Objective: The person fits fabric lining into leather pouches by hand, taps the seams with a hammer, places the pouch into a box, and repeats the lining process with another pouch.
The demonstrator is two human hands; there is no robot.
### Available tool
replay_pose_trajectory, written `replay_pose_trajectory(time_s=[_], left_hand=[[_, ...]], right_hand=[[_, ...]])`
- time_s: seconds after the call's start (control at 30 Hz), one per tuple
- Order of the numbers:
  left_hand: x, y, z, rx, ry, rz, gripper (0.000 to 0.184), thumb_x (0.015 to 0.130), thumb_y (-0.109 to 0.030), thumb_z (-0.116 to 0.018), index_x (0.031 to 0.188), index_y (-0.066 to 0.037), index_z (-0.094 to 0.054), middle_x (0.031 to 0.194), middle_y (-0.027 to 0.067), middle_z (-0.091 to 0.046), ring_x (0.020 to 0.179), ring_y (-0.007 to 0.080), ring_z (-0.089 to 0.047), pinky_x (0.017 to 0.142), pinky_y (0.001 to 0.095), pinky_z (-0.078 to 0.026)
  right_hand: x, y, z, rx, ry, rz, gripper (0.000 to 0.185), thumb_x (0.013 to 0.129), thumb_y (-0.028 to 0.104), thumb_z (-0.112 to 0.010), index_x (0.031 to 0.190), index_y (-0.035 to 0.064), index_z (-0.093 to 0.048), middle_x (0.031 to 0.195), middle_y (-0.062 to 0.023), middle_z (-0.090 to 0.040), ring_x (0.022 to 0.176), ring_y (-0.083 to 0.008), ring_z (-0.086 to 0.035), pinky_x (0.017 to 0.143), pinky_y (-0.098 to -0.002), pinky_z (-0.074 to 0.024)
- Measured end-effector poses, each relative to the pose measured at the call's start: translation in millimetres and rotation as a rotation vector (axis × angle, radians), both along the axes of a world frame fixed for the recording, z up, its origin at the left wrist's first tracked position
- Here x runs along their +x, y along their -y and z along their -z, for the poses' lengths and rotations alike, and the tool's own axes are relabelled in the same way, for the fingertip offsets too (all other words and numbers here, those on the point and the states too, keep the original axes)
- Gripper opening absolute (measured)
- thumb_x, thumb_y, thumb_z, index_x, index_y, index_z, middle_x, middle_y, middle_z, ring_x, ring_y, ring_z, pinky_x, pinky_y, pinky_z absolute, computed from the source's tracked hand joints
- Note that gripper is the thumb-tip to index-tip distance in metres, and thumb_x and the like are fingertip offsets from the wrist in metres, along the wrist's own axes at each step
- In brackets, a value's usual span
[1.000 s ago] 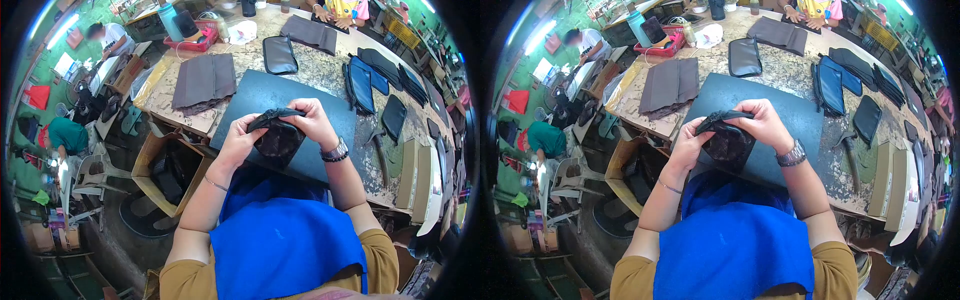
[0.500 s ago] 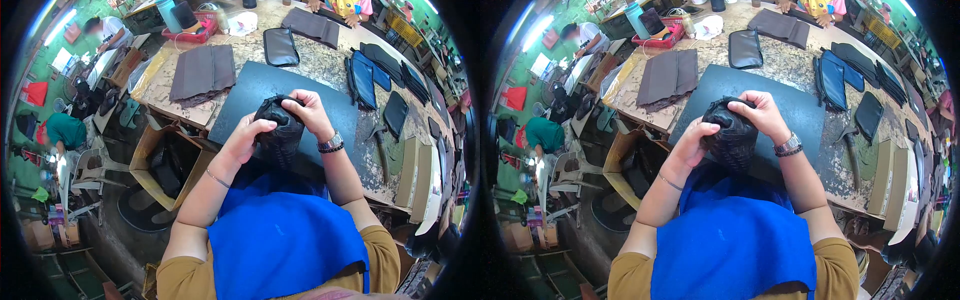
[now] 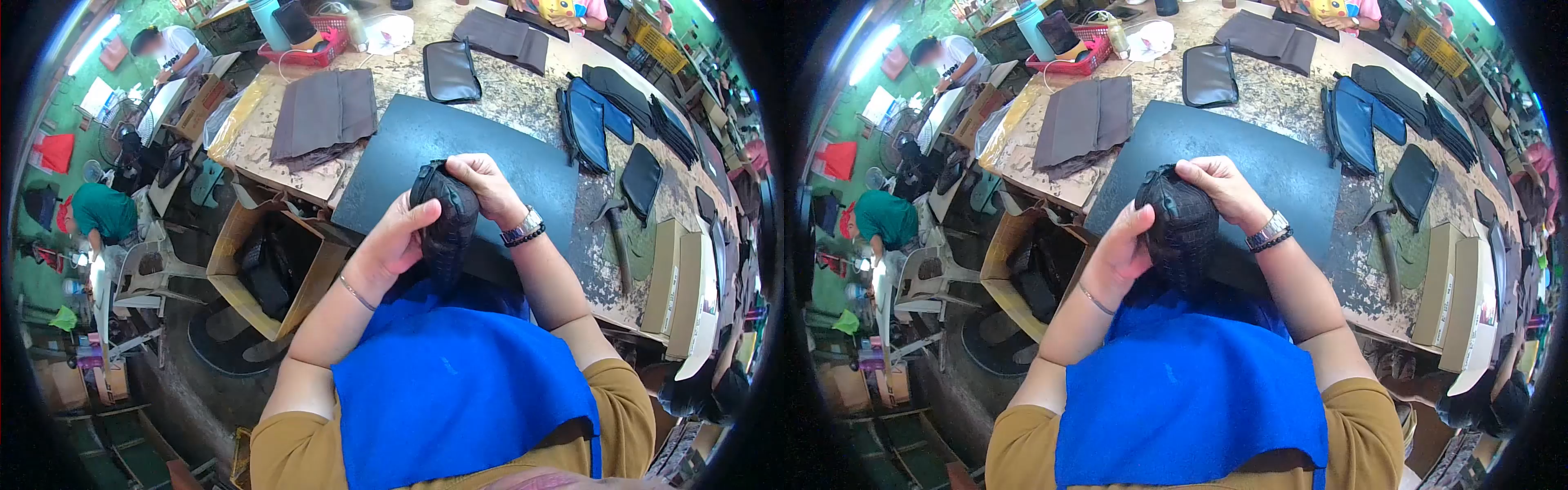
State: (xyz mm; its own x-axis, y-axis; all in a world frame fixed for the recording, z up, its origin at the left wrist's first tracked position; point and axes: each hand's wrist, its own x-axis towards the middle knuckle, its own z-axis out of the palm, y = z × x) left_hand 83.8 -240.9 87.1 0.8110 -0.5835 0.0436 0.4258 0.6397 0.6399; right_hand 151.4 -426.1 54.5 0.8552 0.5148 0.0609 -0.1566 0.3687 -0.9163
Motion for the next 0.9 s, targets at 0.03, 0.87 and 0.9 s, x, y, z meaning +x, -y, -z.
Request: replay_pose_trajectory(time_s=[0.03, 0.87, 0.9], left_hand=[[1.8, -1.0, -0.3, 0.019, -0.091, -0.002, 0.032, 0.091, -0.029, -0.071, 0.113, -0.006, -0.064, 0.102, 0.0051, -0.070, 0.090, 0.0144, -0.069, 0.081, 0.0302, -0.056], [30.7, -32.2, -11.6, 0.480, 0.266, -0.109, 0.040, 0.103, -0.041, -0.051, 0.118, -0.005, -0.062, 0.108, 0.0026, -0.065, 0.101, 0.0092, -0.059, 0.089, 0.0250, -0.046], [32.6, -34.0, -14.1, 0.390, 0.166, -0.040, 0.040, 0.103, -0.041, -0.050, 0.119, -0.006, -0.062, 0.110, 0.0040, -0.066, 0.102, 0.0106, -0.060, 0.091, 0.0261, -0.046]], right_hand=[[-3.8, -1.9, -2.3, -0.007, -0.001, 0.040, 0.027, 0.098, 0.029, -0.064, 0.095, 0.0030, -0.072, 0.086, 0.0026, -0.069, 0.074, -0.0024, -0.060, 0.066, -0.0207, -0.0491], [-11.1, 12.7, -10.8, 0.142, 0.026, -0.065, 0.027, 0.102, 0.029, -0.056, 0.103, 0.0049, -0.066, 0.094, 0.0023, -0.066, 0.083, -0.0039, -0.059, 0.074, -0.0228, -0.0492], [-13.1, 11.9, -10.0, 0.140, 0.007, -0.082, 0.027, 0.102, 0.029, -0.055, 0.104, 0.0049, -0.066, 0.095, 0.0021, -0.066, 0.084, -0.0039, -0.059, 0.075, -0.0230, -0.0493]])
